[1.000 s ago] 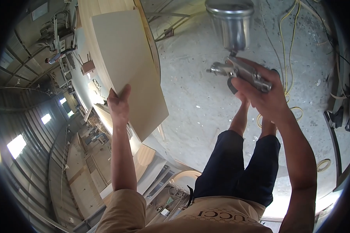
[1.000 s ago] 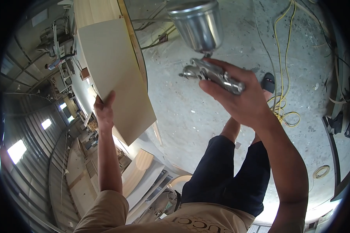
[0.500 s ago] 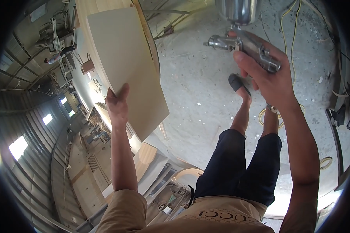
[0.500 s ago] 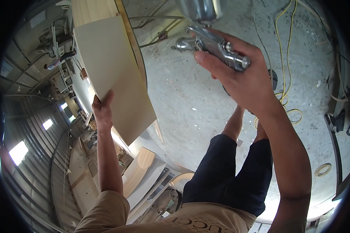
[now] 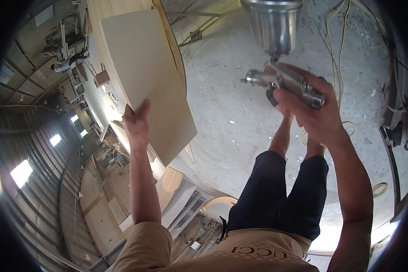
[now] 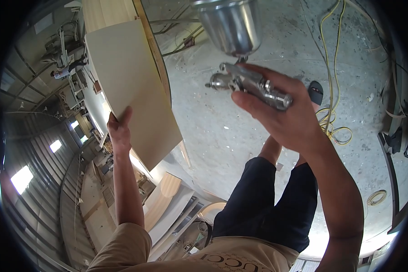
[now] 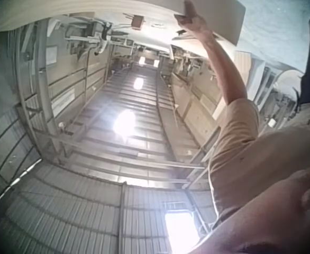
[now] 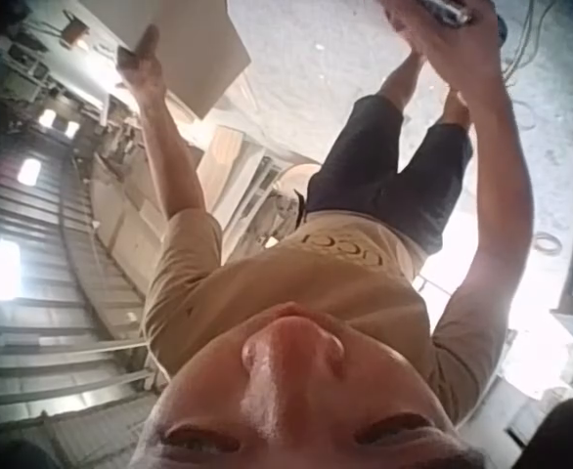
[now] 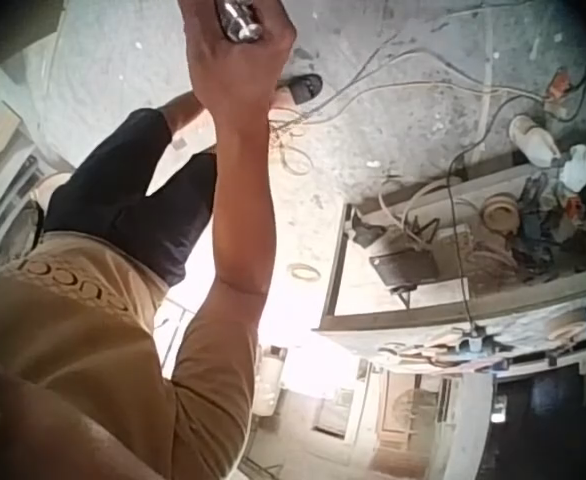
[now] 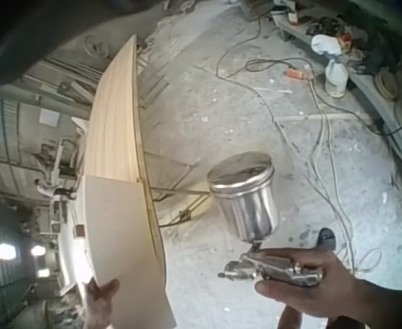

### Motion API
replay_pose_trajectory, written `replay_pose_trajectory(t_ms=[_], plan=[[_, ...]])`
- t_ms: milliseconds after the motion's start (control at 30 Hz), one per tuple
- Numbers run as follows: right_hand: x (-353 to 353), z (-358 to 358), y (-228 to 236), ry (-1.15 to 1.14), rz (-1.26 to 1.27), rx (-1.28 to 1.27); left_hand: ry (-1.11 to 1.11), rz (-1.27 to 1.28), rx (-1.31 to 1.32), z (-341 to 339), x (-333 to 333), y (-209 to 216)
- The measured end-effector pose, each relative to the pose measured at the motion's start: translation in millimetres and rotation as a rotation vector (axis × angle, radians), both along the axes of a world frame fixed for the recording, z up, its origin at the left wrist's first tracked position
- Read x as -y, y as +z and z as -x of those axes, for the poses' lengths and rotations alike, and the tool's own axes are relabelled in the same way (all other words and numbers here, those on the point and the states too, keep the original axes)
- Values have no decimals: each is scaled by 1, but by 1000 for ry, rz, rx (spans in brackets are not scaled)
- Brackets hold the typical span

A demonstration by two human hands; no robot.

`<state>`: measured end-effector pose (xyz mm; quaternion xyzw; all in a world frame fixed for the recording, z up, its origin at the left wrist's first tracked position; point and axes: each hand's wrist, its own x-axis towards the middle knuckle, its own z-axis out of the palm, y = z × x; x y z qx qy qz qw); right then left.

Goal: Varnishing wooden furniture components using a spray gun in a workshop.

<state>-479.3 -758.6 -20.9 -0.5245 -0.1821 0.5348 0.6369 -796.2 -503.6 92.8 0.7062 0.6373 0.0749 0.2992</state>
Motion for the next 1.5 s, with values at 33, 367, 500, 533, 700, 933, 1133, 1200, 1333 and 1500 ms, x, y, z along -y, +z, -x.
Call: replay_pose_trajectory(t_ms=[33,367,500,533,700,933,1133,1200,1333,1500], plan=[[-4,-6,5,10,28,7,0,-1,1,1,0,0],[-33,-27,20,-57,156,44,-18,3,2,8,-3,-1],[-29,-20,15,-75,88,54,-12,11,21,2,0,0],[-25,-18,14,-56,76,52,-12,13,21,3,-1,0],[1,-2,4,20,28,19,2,14,15,0,0,1],[-2,-3,0,67,69,36,-21,19,26,1,-1,2],[-39,-25,7,-76,133,55,-16,26,17,0,-1,2],[-47,-33,7,-52,201,80,-27,27,28,1,-2,1],[-53,-35,10,-49,259,103,-25,24,35,1,-2,-1],[-38,-17,4,-105,68,49,-16,11,-8,4,-2,2]])
